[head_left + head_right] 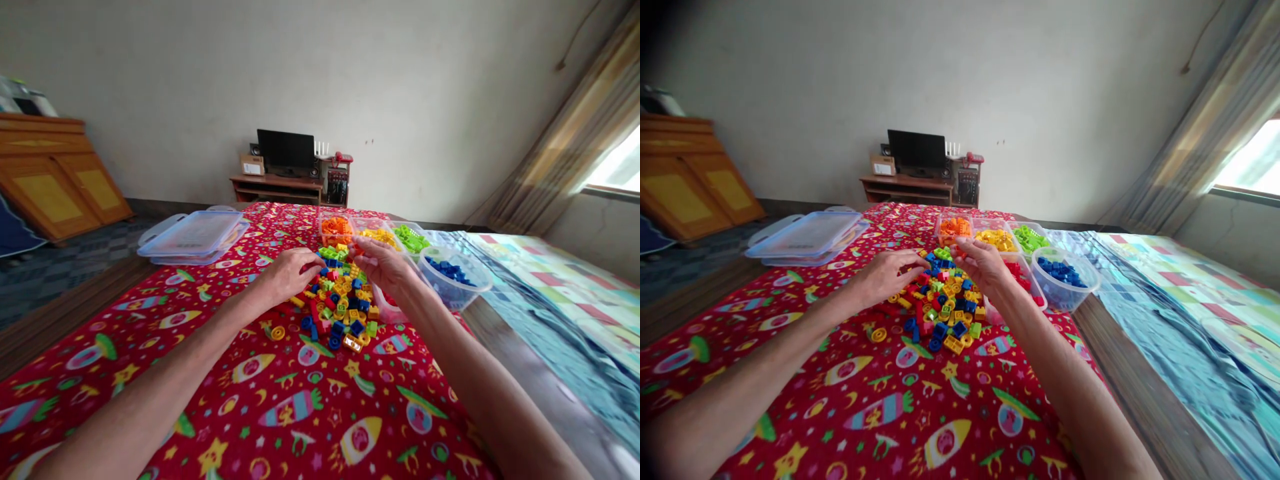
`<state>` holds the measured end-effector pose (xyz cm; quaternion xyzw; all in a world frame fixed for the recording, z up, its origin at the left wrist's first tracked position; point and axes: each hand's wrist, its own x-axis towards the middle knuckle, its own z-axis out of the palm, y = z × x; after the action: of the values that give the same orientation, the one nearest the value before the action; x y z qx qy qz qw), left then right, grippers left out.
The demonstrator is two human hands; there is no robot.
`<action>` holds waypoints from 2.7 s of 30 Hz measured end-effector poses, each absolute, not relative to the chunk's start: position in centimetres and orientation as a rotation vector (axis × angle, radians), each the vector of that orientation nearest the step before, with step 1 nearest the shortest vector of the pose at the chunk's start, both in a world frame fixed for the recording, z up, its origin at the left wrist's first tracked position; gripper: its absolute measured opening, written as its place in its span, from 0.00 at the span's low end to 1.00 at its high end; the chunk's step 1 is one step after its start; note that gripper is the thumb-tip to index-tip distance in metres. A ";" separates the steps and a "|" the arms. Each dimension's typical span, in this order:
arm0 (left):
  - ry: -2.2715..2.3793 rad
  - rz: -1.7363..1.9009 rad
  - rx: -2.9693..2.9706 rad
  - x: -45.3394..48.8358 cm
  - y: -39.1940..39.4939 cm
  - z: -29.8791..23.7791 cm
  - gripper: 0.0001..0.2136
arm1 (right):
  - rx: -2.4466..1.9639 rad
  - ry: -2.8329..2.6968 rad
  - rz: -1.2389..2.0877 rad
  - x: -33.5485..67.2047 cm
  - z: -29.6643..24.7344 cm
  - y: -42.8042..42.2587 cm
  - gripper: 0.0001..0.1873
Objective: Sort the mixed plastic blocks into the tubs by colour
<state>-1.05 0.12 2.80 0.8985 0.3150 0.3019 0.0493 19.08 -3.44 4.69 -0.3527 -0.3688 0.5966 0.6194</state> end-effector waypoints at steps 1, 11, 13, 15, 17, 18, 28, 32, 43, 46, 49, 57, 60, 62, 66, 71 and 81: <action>0.955 0.910 2.743 -1.0 0.1 2.7 0.10 | -0.800 -0.846 1.356 19.3 4.9 -3.4 0.05; 0.526 0.808 2.919 1.1 -1.4 0.1 0.10 | -0.801 -0.850 1.264 20.7 5.1 -2.8 0.08; 0.469 0.675 2.986 1.7 -2.2 -0.6 0.10 | -0.815 -0.862 1.259 20.7 5.0 -2.8 0.09; 0.497 0.552 3.019 2.0 -2.6 -1.0 0.10 | -0.829 -0.871 1.264 20.5 5.0 -3.0 0.10; 0.542 0.450 3.007 1.8 -2.5 -1.0 0.09 | -0.840 -0.873 1.273 20.3 5.0 -3.2 0.09; 0.547 0.411 2.992 1.6 -2.3 -0.9 0.09 | -0.844 -0.871 1.277 20.2 5.0 -3.3 0.09; 0.810 0.159 2.769 -1.4 0.2 1.8 0.13 | -0.879 -0.898 1.344 19.9 4.6 -3.4 0.06; 0.883 0.094 2.708 -2.6 1.2 1.8 0.12 | -0.893 -0.884 1.365 19.7 4.5 -3.6 0.04; 1.164 0.333 2.643 -4.8 2.8 2.3 0.10 | -0.948 -0.885 1.396 18.9 3.9 -3.6 0.05; 1.241 0.495 2.709 -5.1 3.5 1.6 0.11 | -0.939 -0.892 1.396 18.8 3.8 -3.5 0.05; 1.173 0.623 2.752 -4.8 3.9 0.5 0.13 | -0.930 -0.902 1.391 18.8 3.6 -3.5 0.06; 1.106 0.465 2.679 -4.4 3.8 -0.6 0.11 | -0.959 -0.926 1.397 18.5 3.9 -3.9 0.06; 1.145 0.521 2.536 -4.9 3.9 -0.1 0.09 | -0.968 -0.937 1.401 18.4 4.1 -4.2 0.07; 1.145 0.632 2.411 -5.2 4.1 0.0 0.11 | -0.974 -0.942 1.401 18.3 4.1 -4.3 0.06; 1.240 0.692 2.426 -5.4 4.6 -0.8 0.18 | -0.971 -0.951 1.421 18.1 3.8 -4.2 0.05; 1.291 0.526 2.638 -5.2 4.9 -1.8 0.14 | -0.998 -0.966 1.443 17.5 3.1 -4.0 0.05; 1.201 0.721 2.199 -4.4 3.4 0.5 0.16 | -0.948 -1.084 1.558 16.1 1.0 -4.1 0.17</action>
<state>-4.42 3.39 0.48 0.8134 0.4442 0.2668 0.2642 16.13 -4.06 1.00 -0.3901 -0.4459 0.6408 0.4881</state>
